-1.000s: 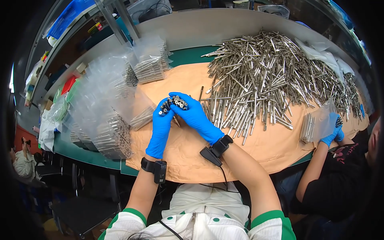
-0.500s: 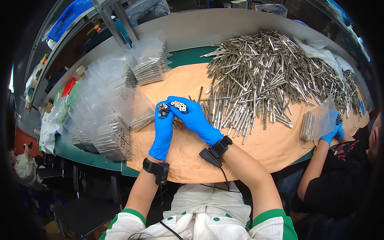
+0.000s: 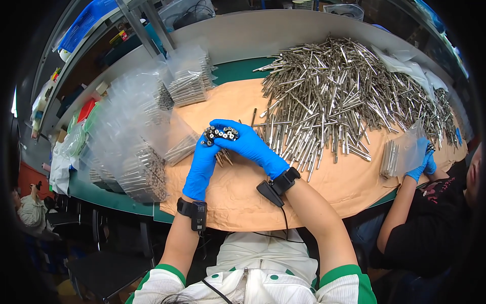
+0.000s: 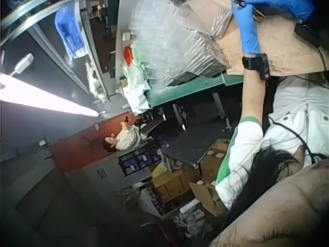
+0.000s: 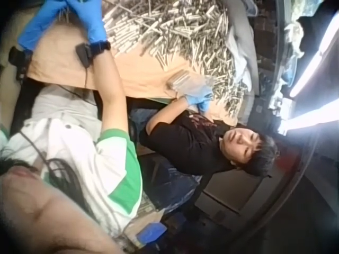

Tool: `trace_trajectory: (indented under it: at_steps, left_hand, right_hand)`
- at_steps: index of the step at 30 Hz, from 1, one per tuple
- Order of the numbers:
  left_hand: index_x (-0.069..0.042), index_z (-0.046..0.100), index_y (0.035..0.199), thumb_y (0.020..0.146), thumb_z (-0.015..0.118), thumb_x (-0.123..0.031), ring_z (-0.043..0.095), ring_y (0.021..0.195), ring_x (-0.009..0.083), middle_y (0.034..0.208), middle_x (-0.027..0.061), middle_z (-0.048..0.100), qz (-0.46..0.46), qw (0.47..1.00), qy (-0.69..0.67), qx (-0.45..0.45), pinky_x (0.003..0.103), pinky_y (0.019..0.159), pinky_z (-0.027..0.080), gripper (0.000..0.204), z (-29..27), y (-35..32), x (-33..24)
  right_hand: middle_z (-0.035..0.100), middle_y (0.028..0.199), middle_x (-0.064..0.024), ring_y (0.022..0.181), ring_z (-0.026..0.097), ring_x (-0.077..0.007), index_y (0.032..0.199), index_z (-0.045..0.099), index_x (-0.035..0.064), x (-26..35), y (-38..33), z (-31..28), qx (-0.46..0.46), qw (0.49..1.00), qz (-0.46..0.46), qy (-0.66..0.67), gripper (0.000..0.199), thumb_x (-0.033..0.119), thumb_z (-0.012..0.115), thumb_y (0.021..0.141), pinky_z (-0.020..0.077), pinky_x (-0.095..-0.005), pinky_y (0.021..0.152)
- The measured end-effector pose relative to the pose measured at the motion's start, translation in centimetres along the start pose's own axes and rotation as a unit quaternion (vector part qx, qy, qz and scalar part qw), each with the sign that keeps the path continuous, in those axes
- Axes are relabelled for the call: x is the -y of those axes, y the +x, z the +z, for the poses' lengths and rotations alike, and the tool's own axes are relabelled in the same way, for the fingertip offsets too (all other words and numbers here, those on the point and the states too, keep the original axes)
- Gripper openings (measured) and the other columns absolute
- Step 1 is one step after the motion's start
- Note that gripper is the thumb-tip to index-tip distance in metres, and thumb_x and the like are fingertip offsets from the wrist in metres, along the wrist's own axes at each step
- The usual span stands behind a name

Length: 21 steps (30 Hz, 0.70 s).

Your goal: The person gathers metal rods from a pile, aligns them into a bundle, and slides the bundle into a plastic bag. They then pick up a single metal rod, place it into the same bag, and set the filled bag aside.

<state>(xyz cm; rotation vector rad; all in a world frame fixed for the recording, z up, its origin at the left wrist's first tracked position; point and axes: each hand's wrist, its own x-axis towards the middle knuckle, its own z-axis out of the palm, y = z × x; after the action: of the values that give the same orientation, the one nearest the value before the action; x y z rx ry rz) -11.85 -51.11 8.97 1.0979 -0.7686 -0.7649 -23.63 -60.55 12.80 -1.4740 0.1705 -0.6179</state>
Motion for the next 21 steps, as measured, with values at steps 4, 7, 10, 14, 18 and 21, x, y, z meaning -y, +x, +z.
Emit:
trace_trajectory:
  at_steps: [4, 7, 10, 14, 18, 21]
  left_hand:
    - [-0.002, 0.057, 0.107, 0.081, 0.059, -0.001, 0.057, 0.087, 0.0108, 0.097, 0.0039, 0.061, -0.026, 0.999, 0.025, 0.030, 0.025, 0.077, 0.047, 0.026, 0.0, -0.1, -0.2]
    - [0.000, 0.059, 0.102, 0.081, 0.060, -0.004, 0.056, 0.081, 0.0093, 0.090, 0.0032, 0.062, -0.015, 0.999, 0.045, 0.002, 0.022, 0.071, 0.046, 0.021, 0.1, -0.3, -0.3]
    - [-0.001, 0.059, 0.105, 0.081, 0.060, -0.001, 0.056, 0.082, 0.0086, 0.095, 0.0023, 0.061, 0.014, 0.996, 0.083, -0.031, 0.022, 0.073, 0.047, 0.024, 0.5, -0.6, -0.3]
    - [0.002, 0.058, 0.108, 0.083, 0.058, -0.002, 0.057, 0.078, 0.0094, 0.090, 0.0038, 0.063, 0.079, 0.989, 0.102, -0.072, 0.022, 0.070, 0.047, 0.025, 1.7, -0.9, -0.3]
    - [0.001, 0.058, 0.109, 0.083, 0.058, -0.002, 0.056, 0.077, 0.0087, 0.089, 0.0030, 0.062, 0.121, 0.985, 0.062, -0.105, 0.022, 0.066, 0.048, 0.026, 1.7, -0.6, 0.9]
    - [0.000, 0.057, 0.109, 0.082, 0.058, -0.001, 0.056, 0.075, 0.0085, 0.089, 0.0027, 0.062, 0.076, 0.992, 0.062, -0.082, 0.022, 0.064, 0.048, 0.027, 1.3, -0.4, 1.0]
  right_hand:
    - [0.060, 0.110, -0.0072, 0.098, 0.056, -0.0121, 0.117, 0.055, 0.0032, 0.0, -0.1, -0.6, 0.026, 1.000, 0.014, 0.009, 0.037, 0.011, 0.063, 0.082, 0.0456, -0.0250, 0.087]
    - [0.060, 0.110, -0.0064, 0.098, 0.056, -0.0113, 0.119, 0.053, 0.0010, 0.1, -0.1, -0.4, 0.018, 0.999, 0.025, 0.010, 0.039, 0.011, 0.062, 0.082, 0.0444, -0.0240, 0.088]
    - [0.060, 0.111, -0.0070, 0.098, 0.056, -0.0115, 0.118, 0.053, 0.0006, 0.3, -0.3, 0.0, -0.009, 1.000, 0.015, -0.019, 0.038, 0.012, 0.061, 0.083, 0.0447, -0.0240, 0.087]
    - [0.060, 0.112, -0.0074, 0.098, 0.056, -0.0116, 0.117, 0.054, 0.0010, 1.0, -0.5, 0.2, -0.034, 0.999, 0.014, 0.006, 0.035, 0.012, 0.060, 0.084, 0.0449, -0.0242, 0.087]
    - [0.059, 0.114, -0.0078, 0.100, 0.055, -0.0123, 0.118, 0.054, 0.0011, 1.5, -0.4, 0.5, -0.023, 0.998, 0.047, 0.046, 0.035, 0.010, 0.059, 0.085, 0.0443, -0.0247, 0.088]
    - [0.058, 0.115, -0.0079, 0.102, 0.054, -0.0127, 0.119, 0.053, 0.0011, 0.7, -0.1, 0.3, -0.013, 0.999, 0.031, 0.041, 0.036, 0.009, 0.058, 0.085, 0.0437, -0.0251, 0.089]
